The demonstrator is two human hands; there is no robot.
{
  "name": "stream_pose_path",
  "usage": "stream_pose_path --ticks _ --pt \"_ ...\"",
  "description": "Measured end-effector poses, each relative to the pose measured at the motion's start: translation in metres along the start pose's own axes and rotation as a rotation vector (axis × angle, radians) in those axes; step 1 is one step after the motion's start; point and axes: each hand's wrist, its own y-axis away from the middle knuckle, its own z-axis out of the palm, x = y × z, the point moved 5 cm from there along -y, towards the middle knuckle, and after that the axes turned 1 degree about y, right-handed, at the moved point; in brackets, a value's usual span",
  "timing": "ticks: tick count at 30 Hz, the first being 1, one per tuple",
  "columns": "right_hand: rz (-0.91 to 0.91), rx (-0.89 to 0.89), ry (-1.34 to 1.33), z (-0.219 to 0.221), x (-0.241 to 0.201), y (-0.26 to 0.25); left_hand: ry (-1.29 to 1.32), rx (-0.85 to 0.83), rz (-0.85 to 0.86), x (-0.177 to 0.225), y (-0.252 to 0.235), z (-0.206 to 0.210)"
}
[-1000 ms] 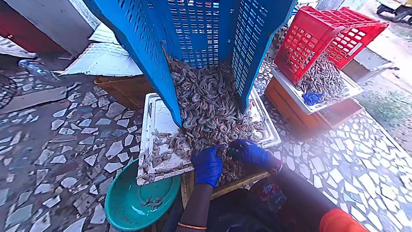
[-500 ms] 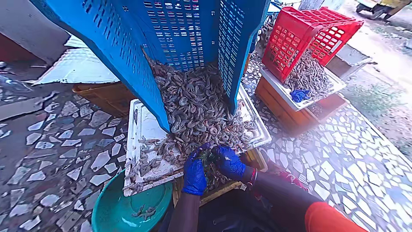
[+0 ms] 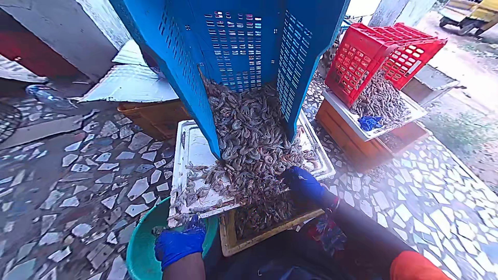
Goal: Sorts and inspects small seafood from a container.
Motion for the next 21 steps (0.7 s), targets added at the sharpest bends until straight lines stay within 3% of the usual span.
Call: stream_pose_path --ticks 2,4,6,8,9,11,13,18,21 --pt "0.0 0.012 0.058 0.006 -0.007 -0.014 -0.032 -0.025 -0.026 -0.008 0.009 0.02" --pt "-0.013 -0.078 0.244 0.023 -0.01 -0.025 -0.217 -0.247 0.03 -0.025 0.024 0.05" --pt "-0.07 -0.108 0.364 0.039 -0.009 -0.028 -0.713 -0.637 0.326 -0.04 0.048 0.087" --pt "-0.141 -0.122 0.43 0.043 -0.003 -0.021 -1.308 -0.836 0.694 -0.062 0.072 0.116" --pt "-0.17 -0.124 0.441 0.042 0.002 -0.015 -1.516 -0.933 0.782 -0.077 0.082 0.124" --pt "-0.208 -0.146 0.454 0.038 0.013 -0.001 -1.782 -1.114 0.765 -0.102 0.093 0.132" --pt "-0.245 -0.104 0.431 0.033 0.023 0.006 -1.913 -1.187 0.71 -0.115 0.095 0.134" --pt "0.02 -0.042 0.346 0.017 0.036 -0.006 -2.089 -1.116 0.645 -0.117 0.094 0.131" --pt "0.048 -0.041 0.289 0.018 0.016 -0.014 -2.223 -1.103 0.539 -0.112 0.093 0.123"
